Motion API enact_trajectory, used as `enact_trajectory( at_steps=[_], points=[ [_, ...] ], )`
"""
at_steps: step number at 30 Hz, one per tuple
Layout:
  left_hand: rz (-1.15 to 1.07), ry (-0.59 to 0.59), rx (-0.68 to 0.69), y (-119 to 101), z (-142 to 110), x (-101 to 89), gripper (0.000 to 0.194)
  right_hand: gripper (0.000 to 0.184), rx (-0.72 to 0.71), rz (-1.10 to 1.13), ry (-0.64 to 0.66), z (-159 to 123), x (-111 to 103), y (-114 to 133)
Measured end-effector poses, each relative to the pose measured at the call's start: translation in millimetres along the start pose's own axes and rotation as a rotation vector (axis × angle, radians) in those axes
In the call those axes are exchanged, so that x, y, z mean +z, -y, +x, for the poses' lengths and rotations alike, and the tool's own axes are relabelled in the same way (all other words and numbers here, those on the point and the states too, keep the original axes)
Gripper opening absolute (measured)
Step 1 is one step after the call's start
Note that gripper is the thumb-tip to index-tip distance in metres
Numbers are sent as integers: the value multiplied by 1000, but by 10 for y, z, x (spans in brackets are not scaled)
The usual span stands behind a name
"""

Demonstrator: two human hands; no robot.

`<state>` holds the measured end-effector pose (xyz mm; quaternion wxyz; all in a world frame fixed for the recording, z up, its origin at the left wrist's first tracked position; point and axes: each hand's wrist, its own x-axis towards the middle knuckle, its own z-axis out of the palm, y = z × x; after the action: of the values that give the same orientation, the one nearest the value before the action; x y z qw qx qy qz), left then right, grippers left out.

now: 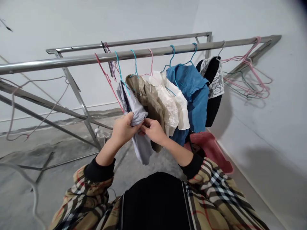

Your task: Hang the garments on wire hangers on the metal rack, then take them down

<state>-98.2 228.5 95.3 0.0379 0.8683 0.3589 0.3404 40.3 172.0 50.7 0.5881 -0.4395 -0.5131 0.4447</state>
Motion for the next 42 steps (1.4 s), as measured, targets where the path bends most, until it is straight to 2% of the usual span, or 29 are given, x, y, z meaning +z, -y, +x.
enact_trajectory(
  at_steps=[3, 6, 10, 14, 21, 27, 30, 34, 38, 42],
  points=[
    [234, -92, 210, 17, -91, 1, 21, 28, 9, 194, -7, -11, 74, -28],
    [344, -186, 357, 38, -167, 15, 20, 28, 37, 292, 17, -32, 99, -36],
    [369, -180, 378, 72, -234, 6, 19, 25, 160, 415, 67, -81, 77, 21],
    [368, -169, 430, 122, -260, -24, 18, 34, 224, 498, 133, -119, 66, 135],
    [271, -103, 530, 169, -310, 24, 17, 46, 202, 302, -20, -1, 154, 163],
    [15, -215, 443, 247, -436, 130, 21, 39, 216, 348, -26, 33, 150, 99],
    [-37, -214, 365, 274, -472, 152, 21, 32, 254, 400, -57, 38, 186, 103],
    [-60, -182, 357, 274, -465, 147, 20, 29, 275, 429, -110, 55, 231, 23],
    [-116, -127, 360, 266, -452, 162, 23, 21, 275, 331, -153, 80, 218, -138],
    [-249, 55, 268, 275, -466, 202, 30, 13, 197, 211, -168, 72, 139, -274]
  ],
)
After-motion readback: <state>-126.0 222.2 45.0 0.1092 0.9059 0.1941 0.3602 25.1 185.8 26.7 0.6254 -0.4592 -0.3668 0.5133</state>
